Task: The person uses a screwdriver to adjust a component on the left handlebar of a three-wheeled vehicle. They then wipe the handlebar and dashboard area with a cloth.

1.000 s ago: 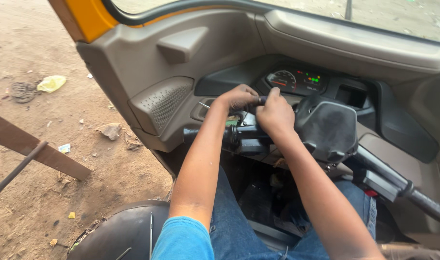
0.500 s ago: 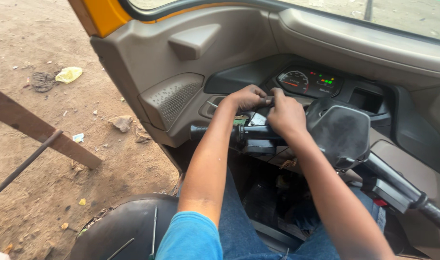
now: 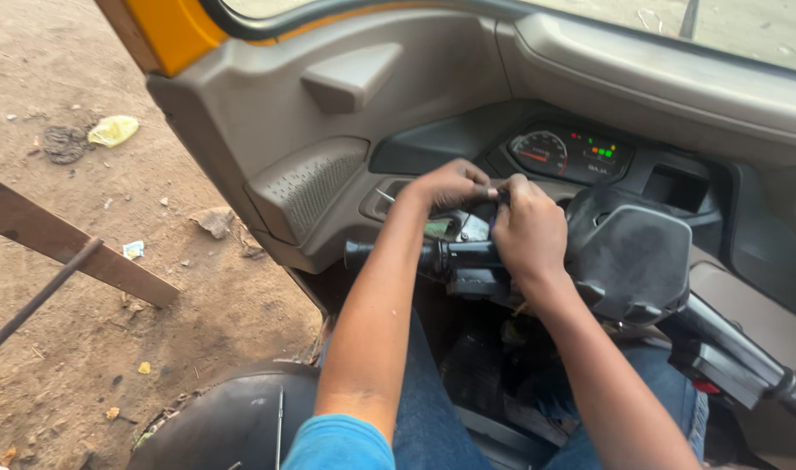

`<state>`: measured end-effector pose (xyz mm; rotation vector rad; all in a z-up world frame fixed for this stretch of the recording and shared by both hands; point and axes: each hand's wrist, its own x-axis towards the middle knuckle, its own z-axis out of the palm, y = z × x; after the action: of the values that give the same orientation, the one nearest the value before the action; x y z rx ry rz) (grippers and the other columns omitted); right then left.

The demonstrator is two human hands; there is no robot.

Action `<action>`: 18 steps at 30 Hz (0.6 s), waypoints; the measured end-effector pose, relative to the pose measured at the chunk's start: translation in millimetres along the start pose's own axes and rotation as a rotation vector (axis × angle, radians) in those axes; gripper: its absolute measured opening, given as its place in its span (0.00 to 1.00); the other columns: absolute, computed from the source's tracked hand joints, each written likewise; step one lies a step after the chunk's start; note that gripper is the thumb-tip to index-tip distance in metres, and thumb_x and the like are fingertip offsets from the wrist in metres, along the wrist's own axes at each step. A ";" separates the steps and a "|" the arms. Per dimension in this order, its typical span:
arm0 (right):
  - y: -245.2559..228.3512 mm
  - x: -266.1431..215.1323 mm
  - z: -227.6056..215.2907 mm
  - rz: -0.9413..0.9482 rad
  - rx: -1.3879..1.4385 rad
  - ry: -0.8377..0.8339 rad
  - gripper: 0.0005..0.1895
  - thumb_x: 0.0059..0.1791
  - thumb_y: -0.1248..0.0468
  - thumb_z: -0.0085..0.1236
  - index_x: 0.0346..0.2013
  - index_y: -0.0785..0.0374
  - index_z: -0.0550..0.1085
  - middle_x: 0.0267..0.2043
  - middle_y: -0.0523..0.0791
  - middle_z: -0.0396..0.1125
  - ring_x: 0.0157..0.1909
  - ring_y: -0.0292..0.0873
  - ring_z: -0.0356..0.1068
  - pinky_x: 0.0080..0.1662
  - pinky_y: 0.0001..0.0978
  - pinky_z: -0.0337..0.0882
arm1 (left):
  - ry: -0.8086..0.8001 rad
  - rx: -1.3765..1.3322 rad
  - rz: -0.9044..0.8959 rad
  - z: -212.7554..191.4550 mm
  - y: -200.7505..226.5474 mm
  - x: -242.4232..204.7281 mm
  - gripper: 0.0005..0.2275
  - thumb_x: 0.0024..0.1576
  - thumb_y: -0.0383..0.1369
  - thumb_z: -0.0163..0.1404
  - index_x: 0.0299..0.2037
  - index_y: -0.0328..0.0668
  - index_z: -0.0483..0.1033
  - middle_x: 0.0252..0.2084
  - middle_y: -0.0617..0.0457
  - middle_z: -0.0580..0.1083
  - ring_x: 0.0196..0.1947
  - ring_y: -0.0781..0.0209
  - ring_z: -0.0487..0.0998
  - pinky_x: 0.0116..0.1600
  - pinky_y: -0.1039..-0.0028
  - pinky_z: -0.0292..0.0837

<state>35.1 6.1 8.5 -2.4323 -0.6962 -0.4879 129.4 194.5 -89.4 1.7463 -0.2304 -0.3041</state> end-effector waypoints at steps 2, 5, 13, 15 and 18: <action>-3.9 -1.4 -2.6 -0.031 0.039 0.081 0.06 0.49 0.71 0.58 0.41 0.65 0.74 0.37 0.52 0.74 0.40 0.58 0.74 0.41 0.49 0.71 | -0.026 -0.047 0.039 0.9 3.8 -6.4 0.14 0.53 0.41 0.61 0.25 0.38 0.79 0.21 0.64 0.69 0.23 0.74 0.63 0.29 0.77 0.59; -10.5 -3.5 -9.0 -0.017 0.124 0.156 0.10 0.47 0.73 0.57 0.44 0.66 0.75 0.36 0.54 0.73 0.38 0.56 0.75 0.39 0.45 0.71 | -0.066 -0.123 0.068 0.5 12.7 -16.8 0.13 0.55 0.39 0.60 0.23 0.40 0.76 0.20 0.64 0.67 0.22 0.74 0.62 0.29 0.77 0.57; 15.5 10.0 6.0 0.134 0.449 0.342 0.09 0.52 0.78 0.52 0.45 0.67 0.75 0.38 0.50 0.72 0.38 0.43 0.72 0.42 0.37 0.72 | -0.027 -0.207 -0.054 3.8 30.8 -27.6 0.12 0.52 0.40 0.59 0.41 0.45 0.83 0.31 0.63 0.75 0.32 0.76 0.72 0.38 0.78 0.70; 40.5 29.6 10.2 0.291 0.748 0.400 0.08 0.54 0.77 0.49 0.43 0.66 0.75 0.40 0.48 0.71 0.40 0.42 0.72 0.44 0.36 0.74 | -0.061 -0.085 -0.014 4.2 37.6 -27.8 0.15 0.51 0.40 0.61 0.46 0.44 0.81 0.36 0.61 0.79 0.37 0.74 0.77 0.45 0.79 0.73; 61.7 48.6 17.3 0.665 1.310 0.374 0.07 0.55 0.72 0.46 0.43 0.64 0.73 0.39 0.45 0.71 0.38 0.40 0.73 0.42 0.34 0.77 | -0.110 -0.069 0.027 6.2 39.9 -34.6 0.16 0.50 0.39 0.63 0.45 0.43 0.81 0.38 0.60 0.80 0.40 0.72 0.78 0.49 0.77 0.74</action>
<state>112.3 -9.4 -7.3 -1.1417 0.0514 -0.1007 95.2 192.1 -48.7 1.6588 -0.3188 -0.3848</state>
